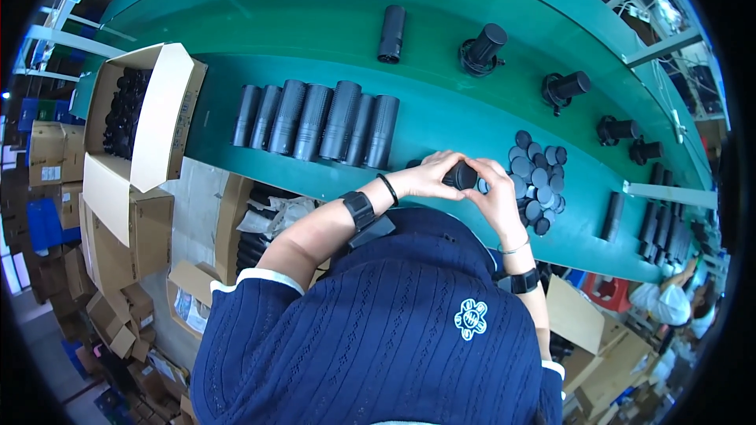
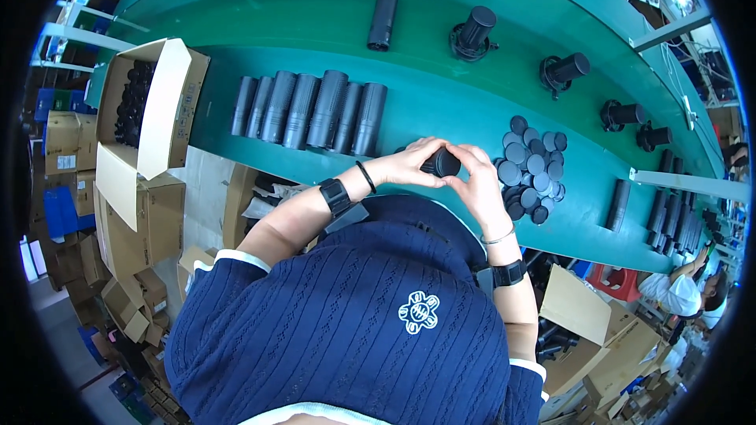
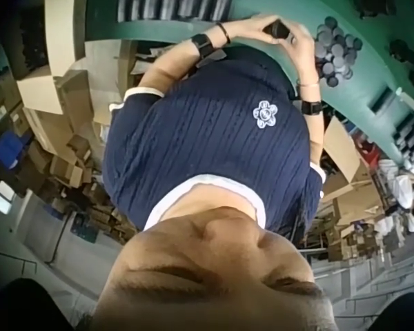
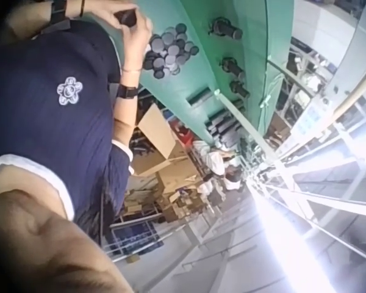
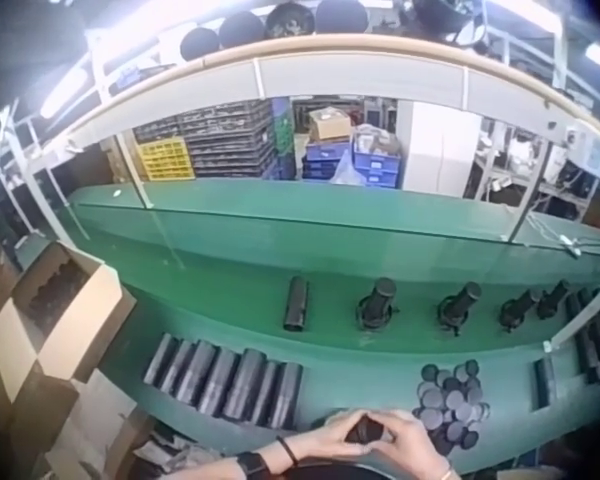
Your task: The person assembles components by picking up a cylinder and a cap, fitting the cap onto the cylinder, and pressing them together. After repeating this process, the person places the assembled units into a cardboard box.
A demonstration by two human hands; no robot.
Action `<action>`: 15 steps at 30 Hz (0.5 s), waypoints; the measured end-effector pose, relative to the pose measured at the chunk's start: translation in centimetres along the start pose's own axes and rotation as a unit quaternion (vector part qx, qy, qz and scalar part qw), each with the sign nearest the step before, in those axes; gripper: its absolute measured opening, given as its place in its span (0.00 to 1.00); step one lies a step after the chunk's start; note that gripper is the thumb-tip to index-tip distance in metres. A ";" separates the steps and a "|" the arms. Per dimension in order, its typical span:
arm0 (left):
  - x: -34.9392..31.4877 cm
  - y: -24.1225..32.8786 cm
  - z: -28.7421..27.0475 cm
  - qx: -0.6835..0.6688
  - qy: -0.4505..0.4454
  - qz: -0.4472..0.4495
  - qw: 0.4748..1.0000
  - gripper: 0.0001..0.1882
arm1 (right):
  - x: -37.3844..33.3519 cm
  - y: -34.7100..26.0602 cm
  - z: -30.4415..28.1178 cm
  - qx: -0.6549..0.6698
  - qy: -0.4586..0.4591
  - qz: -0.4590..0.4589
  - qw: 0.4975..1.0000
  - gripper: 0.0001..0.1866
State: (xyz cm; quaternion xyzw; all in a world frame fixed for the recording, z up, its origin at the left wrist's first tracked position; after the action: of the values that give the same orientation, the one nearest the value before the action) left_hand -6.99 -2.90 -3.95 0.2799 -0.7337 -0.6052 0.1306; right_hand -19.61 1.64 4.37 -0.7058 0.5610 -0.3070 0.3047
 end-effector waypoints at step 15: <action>-0.2 0.2 0.0 0.054 -0.005 -0.033 0.998 0.33 | 0.3 -1.5 0.6 -0.126 0.001 -0.003 0.992 0.31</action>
State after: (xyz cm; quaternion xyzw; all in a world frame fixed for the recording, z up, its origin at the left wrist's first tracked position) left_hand -6.89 -2.83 -3.74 0.3076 -0.7565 -0.5700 0.0910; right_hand -18.17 1.63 5.14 -0.7400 0.5932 -0.2356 0.2121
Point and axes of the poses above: each hand's wrist, its own x-axis towards the middle knuckle, its own z-axis out of the palm, y = z × x, the point moved 6 cm from there along x, towards the middle knuckle, and after that the axes turned 6 degrees about -z, right-handed, at the moved point
